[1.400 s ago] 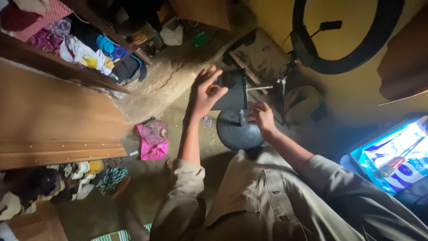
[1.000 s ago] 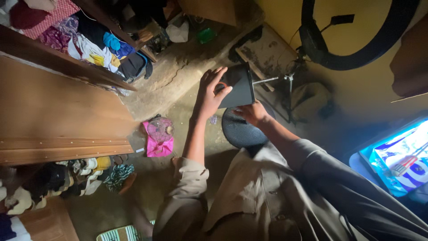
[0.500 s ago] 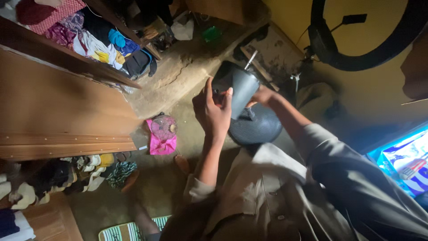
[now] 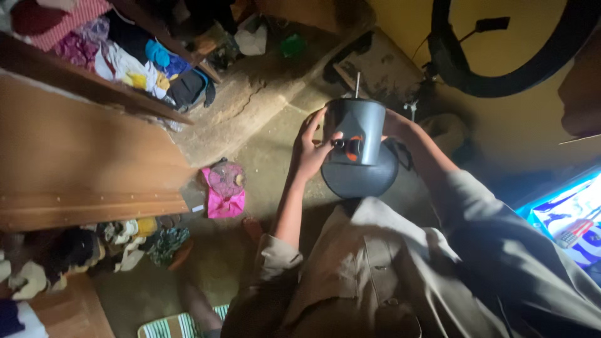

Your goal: The person attaches the front grill to a standing fan and uses a screwdriver to tighten the central screw. The person repeatedly turns the screwdriver to secure the grill in place.

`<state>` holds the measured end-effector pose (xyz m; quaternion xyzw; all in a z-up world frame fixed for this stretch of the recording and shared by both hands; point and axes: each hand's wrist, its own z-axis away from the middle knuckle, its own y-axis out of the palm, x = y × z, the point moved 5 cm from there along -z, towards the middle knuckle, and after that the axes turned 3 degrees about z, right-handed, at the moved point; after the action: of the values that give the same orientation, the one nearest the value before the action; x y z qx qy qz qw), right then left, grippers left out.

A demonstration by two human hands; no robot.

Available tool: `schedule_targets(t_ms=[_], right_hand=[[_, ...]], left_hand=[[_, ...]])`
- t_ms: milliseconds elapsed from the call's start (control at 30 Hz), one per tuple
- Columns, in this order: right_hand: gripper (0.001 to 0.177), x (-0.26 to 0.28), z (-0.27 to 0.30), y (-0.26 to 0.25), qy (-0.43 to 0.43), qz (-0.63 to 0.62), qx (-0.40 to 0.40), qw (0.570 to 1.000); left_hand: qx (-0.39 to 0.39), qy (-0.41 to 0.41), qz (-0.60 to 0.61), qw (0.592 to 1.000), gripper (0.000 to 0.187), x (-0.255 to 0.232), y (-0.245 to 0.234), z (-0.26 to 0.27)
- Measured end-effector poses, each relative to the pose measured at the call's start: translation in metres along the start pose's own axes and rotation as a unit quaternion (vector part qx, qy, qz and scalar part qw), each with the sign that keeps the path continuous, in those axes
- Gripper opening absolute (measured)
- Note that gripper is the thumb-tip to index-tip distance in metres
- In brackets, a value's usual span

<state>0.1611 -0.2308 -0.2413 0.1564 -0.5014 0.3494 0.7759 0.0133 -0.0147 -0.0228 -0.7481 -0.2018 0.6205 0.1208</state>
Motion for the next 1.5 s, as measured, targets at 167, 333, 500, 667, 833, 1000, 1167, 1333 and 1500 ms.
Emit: schedule_targets(t_ms=[167,333,500,667,833,1000,1167,1333,1500], right_hand=[[0.038,0.052,0.069,-0.012,-0.11,-0.19,-0.189,0.957],[0.078,0.119,0.126,0.003,-0.131,-0.282,-0.194,0.93],[0.11,0.162,0.141,0.015,-0.075,-0.254,-0.163,0.95],[0.104,0.165,0.139,0.012,-0.068,-0.248,-0.157,0.954],[0.103,0.161,0.138,0.001,-0.095,-0.218,-0.141,0.961],[0.1,0.163,0.141,-0.006,-0.065,-0.127,-0.121,0.982],[0.099,0.177,0.138,-0.012,-0.064,-0.094,-0.056,0.992],[0.101,0.183,0.128,-0.02,-0.064,-0.005,-0.008,0.998],[0.088,0.172,0.096,-0.04,-0.072,0.067,0.044,0.994]], left_hand=[[0.116,-0.148,0.307,0.933,0.094,0.042,0.021,-0.027],[0.115,-0.176,0.332,0.919,0.106,0.065,0.026,-0.065],[0.145,-0.129,0.461,0.866,0.103,0.071,0.037,-0.086],[0.11,-0.149,0.469,0.863,0.093,0.078,0.043,-0.085],[0.069,-0.164,0.49,0.853,0.078,0.056,0.054,-0.064],[0.01,-0.182,0.514,0.838,0.071,0.032,0.056,-0.042],[-0.107,-0.201,0.519,0.824,0.078,0.027,0.065,-0.02],[-0.213,-0.174,0.464,0.842,0.08,0.019,0.071,-0.002],[-0.301,-0.201,0.435,0.825,0.083,0.0,0.084,0.016]])
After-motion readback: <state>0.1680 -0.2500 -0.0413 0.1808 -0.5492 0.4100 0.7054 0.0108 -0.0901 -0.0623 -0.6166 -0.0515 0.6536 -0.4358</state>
